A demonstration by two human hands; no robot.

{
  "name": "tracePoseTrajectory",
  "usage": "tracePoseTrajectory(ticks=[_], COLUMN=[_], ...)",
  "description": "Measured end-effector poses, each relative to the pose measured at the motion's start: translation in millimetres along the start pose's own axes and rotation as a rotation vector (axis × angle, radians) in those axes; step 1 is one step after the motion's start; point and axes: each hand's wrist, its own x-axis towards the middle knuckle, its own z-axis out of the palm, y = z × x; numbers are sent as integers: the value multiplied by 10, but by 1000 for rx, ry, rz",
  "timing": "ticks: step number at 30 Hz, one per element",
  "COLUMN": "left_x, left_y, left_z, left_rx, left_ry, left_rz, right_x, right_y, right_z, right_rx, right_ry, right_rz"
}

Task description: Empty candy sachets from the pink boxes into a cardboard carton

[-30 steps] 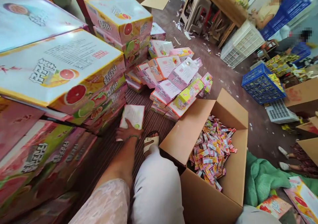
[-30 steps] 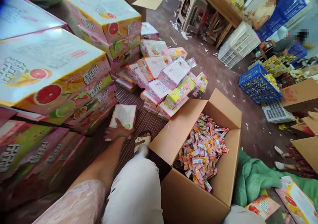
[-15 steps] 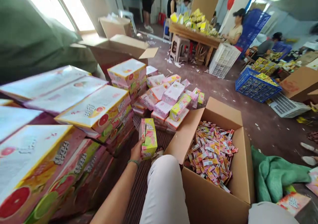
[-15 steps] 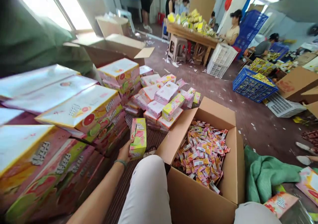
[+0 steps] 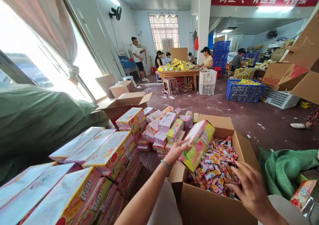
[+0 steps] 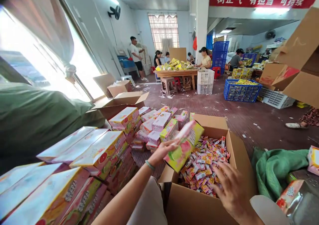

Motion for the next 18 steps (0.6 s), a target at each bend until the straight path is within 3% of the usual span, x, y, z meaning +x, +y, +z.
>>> tracePoseTrajectory(ticks=[2,4,7,10,12,15,18], left_x=[49,111,221,319,386,495,554], left_y=[-179,-445,-825,-970,-924,-802,-807], left_z=[372,650,860,840,745,578,445], left_rx=[130,150,117,171,185,165,110], left_ry=[-170,-337,-443,-492,-637,-900,-949], left_rz=[-93,-212,-342,-370,-416,-521,-675], right_x=[227,265,94,-30,30,262,452], right_y=[-92,-59,78,73,-29,-172,-210], right_z=[166,333,517,534,480,402,375], right_rx=[-13,-10,26,88,161,288,412], right_ry=[-95,-190,-411,-665,-758,-781,-664], right_rz=[-116,-156,-151,-84,-39,-55,-85])
